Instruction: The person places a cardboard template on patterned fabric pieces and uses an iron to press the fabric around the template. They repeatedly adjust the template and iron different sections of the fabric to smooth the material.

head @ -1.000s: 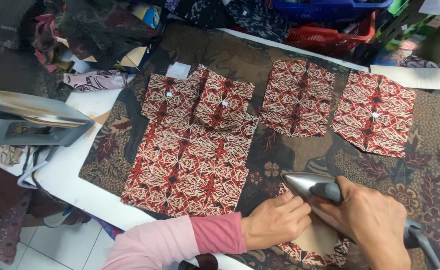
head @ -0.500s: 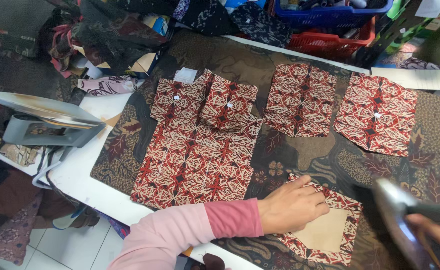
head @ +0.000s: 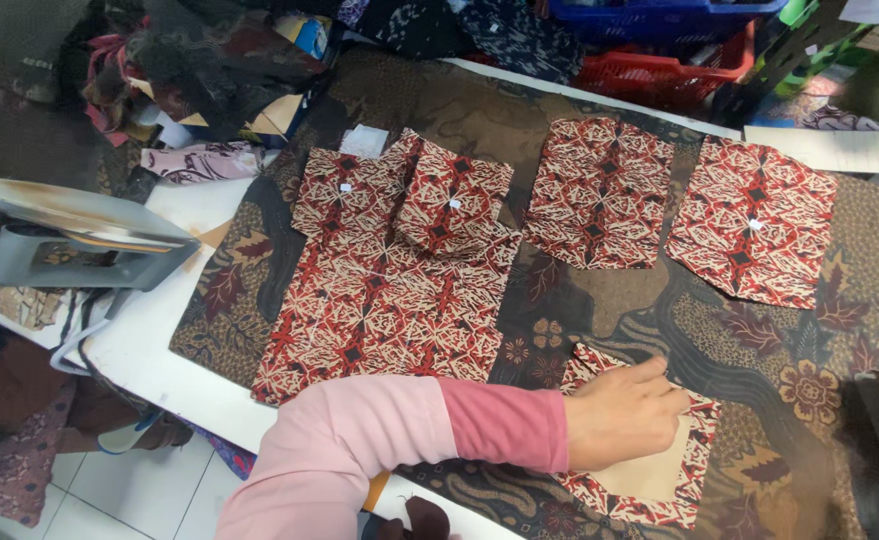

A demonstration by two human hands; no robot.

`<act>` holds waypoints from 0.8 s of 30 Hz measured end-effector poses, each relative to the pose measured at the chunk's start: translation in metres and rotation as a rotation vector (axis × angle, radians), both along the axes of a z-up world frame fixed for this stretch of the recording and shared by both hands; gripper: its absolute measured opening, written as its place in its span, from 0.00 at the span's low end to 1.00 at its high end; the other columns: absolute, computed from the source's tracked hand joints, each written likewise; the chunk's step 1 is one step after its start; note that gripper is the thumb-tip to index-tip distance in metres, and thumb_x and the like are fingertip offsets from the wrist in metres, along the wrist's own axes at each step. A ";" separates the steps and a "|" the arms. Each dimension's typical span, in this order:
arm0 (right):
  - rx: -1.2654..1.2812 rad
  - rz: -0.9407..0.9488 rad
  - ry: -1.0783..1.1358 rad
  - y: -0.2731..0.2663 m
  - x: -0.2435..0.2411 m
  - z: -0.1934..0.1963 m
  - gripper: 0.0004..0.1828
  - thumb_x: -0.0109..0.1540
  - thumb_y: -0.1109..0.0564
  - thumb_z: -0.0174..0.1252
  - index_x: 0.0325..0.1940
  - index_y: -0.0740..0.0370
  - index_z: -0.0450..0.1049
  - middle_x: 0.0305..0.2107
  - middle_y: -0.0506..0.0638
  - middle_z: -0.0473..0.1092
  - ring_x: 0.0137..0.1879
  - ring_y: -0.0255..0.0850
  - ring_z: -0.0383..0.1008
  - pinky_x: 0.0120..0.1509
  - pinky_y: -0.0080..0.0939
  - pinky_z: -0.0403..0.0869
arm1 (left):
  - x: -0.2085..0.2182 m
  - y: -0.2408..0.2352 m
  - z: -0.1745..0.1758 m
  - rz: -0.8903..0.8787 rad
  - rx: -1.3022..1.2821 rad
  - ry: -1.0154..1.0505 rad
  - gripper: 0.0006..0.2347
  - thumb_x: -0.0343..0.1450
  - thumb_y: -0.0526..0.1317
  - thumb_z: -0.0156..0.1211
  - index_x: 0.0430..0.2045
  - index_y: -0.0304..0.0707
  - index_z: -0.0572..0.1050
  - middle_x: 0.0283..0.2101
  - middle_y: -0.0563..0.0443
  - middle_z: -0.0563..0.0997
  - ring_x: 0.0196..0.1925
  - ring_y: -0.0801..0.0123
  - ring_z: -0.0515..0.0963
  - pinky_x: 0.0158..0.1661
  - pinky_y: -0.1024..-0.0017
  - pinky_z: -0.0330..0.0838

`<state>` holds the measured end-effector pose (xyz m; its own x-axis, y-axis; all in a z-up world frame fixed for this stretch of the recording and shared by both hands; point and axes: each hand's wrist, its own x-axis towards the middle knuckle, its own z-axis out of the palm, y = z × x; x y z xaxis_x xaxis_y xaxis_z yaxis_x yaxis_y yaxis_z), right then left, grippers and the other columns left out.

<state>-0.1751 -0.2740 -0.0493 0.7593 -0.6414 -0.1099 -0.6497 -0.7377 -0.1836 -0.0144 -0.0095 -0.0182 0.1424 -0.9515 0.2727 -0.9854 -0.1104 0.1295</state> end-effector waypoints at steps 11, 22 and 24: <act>0.329 -0.013 -0.116 0.134 0.016 0.048 0.48 0.49 0.41 0.72 0.67 0.63 0.63 0.31 0.54 0.73 0.33 0.47 0.78 0.39 0.48 0.74 | 0.004 -0.004 -0.005 -0.019 0.074 -0.032 0.16 0.65 0.37 0.61 0.47 0.32 0.75 0.42 0.46 0.77 0.49 0.60 0.79 0.60 0.61 0.61; 0.127 0.176 -0.158 0.154 0.020 0.049 0.16 0.62 0.46 0.62 0.51 0.53 0.77 0.31 0.48 0.72 0.33 0.48 0.77 0.34 0.48 0.73 | 0.006 -0.010 0.003 -0.036 0.140 0.004 0.26 0.68 0.37 0.58 0.65 0.44 0.67 0.42 0.42 0.76 0.50 0.54 0.76 0.64 0.53 0.57; 0.047 0.196 -0.083 0.157 0.018 0.044 0.15 0.64 0.45 0.60 0.50 0.52 0.77 0.33 0.48 0.71 0.34 0.48 0.77 0.33 0.48 0.73 | 0.003 -0.015 0.003 -0.032 0.135 -0.048 0.25 0.65 0.38 0.58 0.60 0.42 0.69 0.43 0.37 0.76 0.50 0.51 0.76 0.65 0.52 0.56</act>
